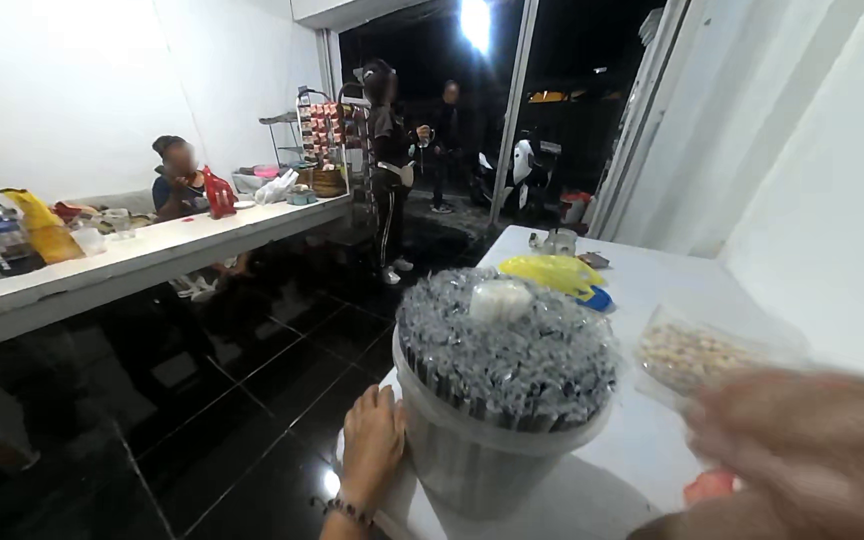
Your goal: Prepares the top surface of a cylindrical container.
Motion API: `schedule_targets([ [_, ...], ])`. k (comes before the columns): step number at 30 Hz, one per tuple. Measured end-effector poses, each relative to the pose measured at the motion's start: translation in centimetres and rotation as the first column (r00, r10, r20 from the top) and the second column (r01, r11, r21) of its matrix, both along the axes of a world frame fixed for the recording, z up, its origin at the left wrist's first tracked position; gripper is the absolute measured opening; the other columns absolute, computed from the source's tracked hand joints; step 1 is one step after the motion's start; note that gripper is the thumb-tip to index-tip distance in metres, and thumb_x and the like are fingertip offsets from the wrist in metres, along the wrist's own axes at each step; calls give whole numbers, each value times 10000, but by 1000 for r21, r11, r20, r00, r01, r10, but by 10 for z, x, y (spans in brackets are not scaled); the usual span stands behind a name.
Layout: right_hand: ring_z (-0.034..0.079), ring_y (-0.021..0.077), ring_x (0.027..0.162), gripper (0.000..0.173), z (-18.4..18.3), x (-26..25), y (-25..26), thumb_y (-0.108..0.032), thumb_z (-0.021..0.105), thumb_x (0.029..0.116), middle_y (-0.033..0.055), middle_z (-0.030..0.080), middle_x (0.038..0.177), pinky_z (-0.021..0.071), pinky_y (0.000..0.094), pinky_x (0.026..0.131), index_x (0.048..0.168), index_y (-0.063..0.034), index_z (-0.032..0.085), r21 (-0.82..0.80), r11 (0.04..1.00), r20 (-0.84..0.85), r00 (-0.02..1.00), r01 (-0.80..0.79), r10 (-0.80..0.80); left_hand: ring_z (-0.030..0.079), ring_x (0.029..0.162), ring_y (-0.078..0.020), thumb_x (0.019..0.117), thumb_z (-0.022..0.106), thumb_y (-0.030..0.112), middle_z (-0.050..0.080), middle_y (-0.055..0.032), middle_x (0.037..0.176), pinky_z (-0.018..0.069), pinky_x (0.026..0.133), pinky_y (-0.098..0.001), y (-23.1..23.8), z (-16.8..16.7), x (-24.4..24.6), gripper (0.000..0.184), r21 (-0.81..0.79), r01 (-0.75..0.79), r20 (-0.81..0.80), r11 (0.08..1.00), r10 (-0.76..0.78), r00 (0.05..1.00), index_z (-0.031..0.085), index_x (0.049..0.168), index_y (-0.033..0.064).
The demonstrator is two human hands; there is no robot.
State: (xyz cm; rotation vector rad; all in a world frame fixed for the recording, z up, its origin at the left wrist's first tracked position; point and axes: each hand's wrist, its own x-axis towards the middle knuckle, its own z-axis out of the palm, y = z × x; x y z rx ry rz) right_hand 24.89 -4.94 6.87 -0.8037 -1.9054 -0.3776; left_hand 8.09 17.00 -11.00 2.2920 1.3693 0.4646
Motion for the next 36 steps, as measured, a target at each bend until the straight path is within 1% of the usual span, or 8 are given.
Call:
schedule_targets([
  [2,635,-29,1059,462,0,10,30,-529,460,1061,-82,703,1087,528,157,892,1119,-152,721,57,983,16,984,174,-175,484,1383,-392,1100,405,311,521,-240,1473,355,1148,-539,0,-1,0,471,5,-2,4,1000,2,1000,566,1422,7],
  [4,620,-5,1101,565,1,9,54,-570,398,1059,-22,699,1138,519,179,911,1137,-116,725,52,961,17,962,271,-272,490,1376,-396,1100,404,309,530,-242,1463,360,1142,-545,1,-2,0,472,19,3,10,1000,-4,1000,572,1416,1],
  [6,624,102,1192,681,-2,8,71,-610,345,1050,85,700,1230,521,262,979,1192,-73,739,37,937,64,935,347,-349,488,1379,-397,1101,395,303,531,-244,1461,360,1142,-547,1,0,0,472,14,6,9,1000,-6,1000,573,1412,-5],
  [7,612,166,1254,719,-4,8,77,-629,304,1047,110,687,1289,510,327,1028,1236,-85,734,24,921,98,916,389,-389,486,1380,-397,1102,392,305,530,-244,1462,361,1141,-547,1,1,0,475,11,8,5,1000,-8,1000,571,1412,-6],
  [10,540,310,1372,765,-12,9,89,-664,215,1037,127,614,1429,455,528,1096,1368,-148,673,-52,873,182,864,485,-469,478,1390,-386,1105,385,311,526,-233,1471,354,1148,-536,1,2,1,477,-2,9,-12,1000,-9,1000,566,1419,2],
  [12,524,346,1387,793,-15,9,93,-684,190,1026,129,591,1460,437,594,1092,1409,-156,642,-109,843,222,839,527,-496,473,1394,-387,1106,381,310,521,-230,1477,351,1151,-532,0,3,1,476,-4,8,-21,1000,-8,1000,563,1424,6],
  [19,544,332,1374,779,-19,13,99,-660,214,1036,133,604,1450,443,567,1096,1391,-125,655,-230,801,316,821,553,-476,475,1391,-384,1109,368,305,518,-231,1479,355,1145,-529,0,0,1,477,24,4,-15,1000,-4,1000,557,1426,4],
  [36,555,333,1364,776,-20,14,99,-663,245,1031,133,619,1433,446,560,1096,1393,-112,653,-212,802,320,815,558,-483,499,1369,-395,1106,374,285,541,-241,1452,367,1136,-531,-2,-1,2,465,59,0,-5,998,0,1000,578,1401,-11],
])
